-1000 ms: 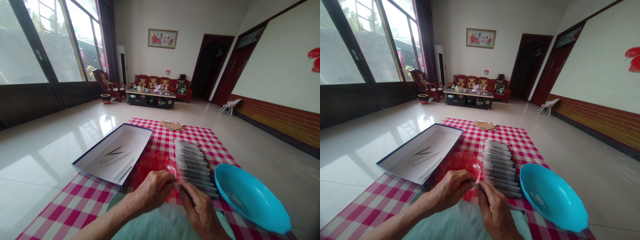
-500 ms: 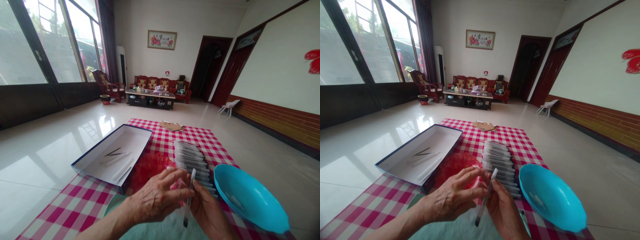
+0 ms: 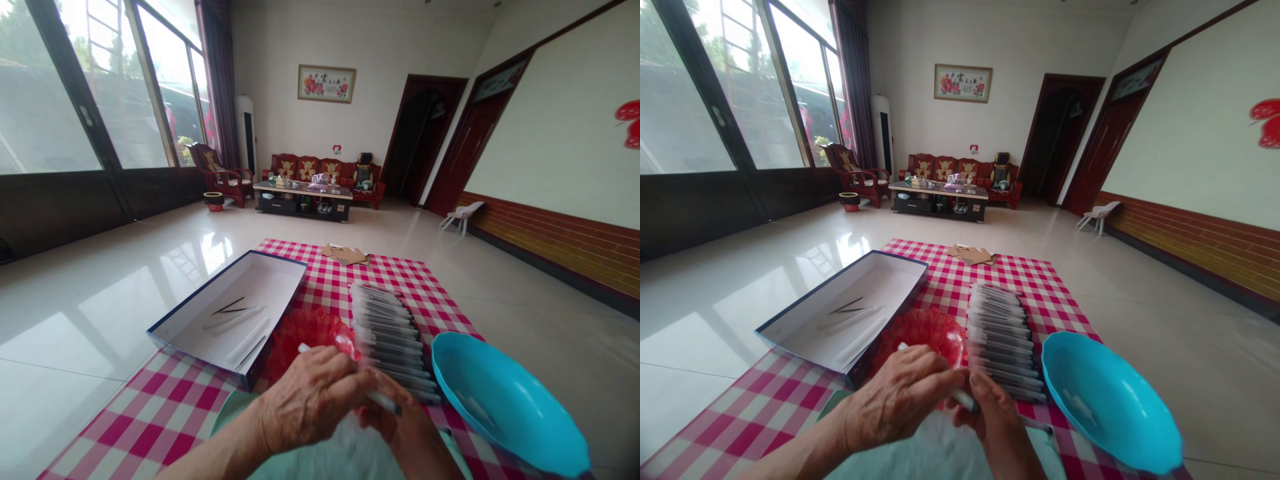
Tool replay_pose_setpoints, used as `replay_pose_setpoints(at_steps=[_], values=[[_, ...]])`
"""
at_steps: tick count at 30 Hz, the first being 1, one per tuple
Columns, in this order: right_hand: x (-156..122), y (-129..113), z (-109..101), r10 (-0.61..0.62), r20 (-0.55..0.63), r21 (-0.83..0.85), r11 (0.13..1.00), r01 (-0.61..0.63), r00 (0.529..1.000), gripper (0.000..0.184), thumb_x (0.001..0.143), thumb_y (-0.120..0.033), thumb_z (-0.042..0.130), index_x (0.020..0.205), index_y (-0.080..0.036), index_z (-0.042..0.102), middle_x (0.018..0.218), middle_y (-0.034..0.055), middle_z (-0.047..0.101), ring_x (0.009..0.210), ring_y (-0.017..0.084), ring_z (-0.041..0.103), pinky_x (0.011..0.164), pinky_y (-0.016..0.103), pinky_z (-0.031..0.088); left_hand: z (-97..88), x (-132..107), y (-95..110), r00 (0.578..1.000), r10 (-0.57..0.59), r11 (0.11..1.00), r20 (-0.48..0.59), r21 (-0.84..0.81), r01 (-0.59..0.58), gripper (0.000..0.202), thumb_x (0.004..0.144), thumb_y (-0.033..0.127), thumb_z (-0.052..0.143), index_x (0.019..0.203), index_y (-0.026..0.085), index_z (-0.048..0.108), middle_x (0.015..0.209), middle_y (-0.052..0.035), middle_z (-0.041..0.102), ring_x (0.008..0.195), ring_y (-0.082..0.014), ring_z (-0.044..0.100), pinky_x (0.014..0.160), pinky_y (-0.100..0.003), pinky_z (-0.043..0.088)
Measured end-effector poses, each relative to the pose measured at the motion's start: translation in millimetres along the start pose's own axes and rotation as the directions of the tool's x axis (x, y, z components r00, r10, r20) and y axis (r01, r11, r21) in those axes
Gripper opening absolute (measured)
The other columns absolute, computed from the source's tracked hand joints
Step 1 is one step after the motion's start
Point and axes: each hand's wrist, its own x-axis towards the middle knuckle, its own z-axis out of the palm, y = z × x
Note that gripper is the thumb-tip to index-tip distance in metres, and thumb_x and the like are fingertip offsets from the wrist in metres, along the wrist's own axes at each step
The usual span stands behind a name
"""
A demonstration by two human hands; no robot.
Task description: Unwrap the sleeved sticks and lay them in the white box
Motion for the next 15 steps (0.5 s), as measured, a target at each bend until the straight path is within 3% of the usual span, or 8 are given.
replay_pose_setpoints(at_steps=[4,10,15], values=[[4,-4,-8,-0.006,-0.039,-0.088,0.996,0.002,0.999,0.034,0.084,-0.047,0.053,0.101,-0.020,0.065,0.089,0.0072,0.069,0.073,0.017,0.062,0.064,0.028,0.049,2.9,-2,-19,0.985,-0.171,0.971,-0.007,0.166,0.170,0.025,0.093,0.028,0.035,0.103,0.021,0.057,0.076,-0.0020,0.053,0.066,-0.0140,0.047,0.061,-0.026,0.038],[22,-6,-4,-0.090,-0.046,-0.381,0.922,0.066,0.995,0.035,0.069,-0.048,0.068,0.088,-0.018,0.066,0.074,0.0035,0.067,0.067,0.017,0.062,0.064,0.028,0.049,10.5,-3,-24,0.978,-0.208,0.954,-0.015,0.219,0.206,0.024,0.094,0.029,0.036,0.102,0.022,0.057,0.075,-0.0010,0.053,0.066,-0.0139,0.046,0.060,-0.026,0.036],[39,-16,8,-0.076,0.043,-0.552,0.829,0.087,0.996,0.035,0.077,-0.050,0.057,0.082,-0.017,0.065,0.065,0.0017,0.063,0.055,0.014,0.056,0.050,0.023,0.043,16.2,-6,-28,0.968,-0.235,0.943,-0.085,0.222,0.248,0.021,0.092,0.027,0.039,0.105,0.020,0.055,0.074,-0.0012,0.053,0.065,-0.0134,0.047,0.061,-0.025,0.037]])
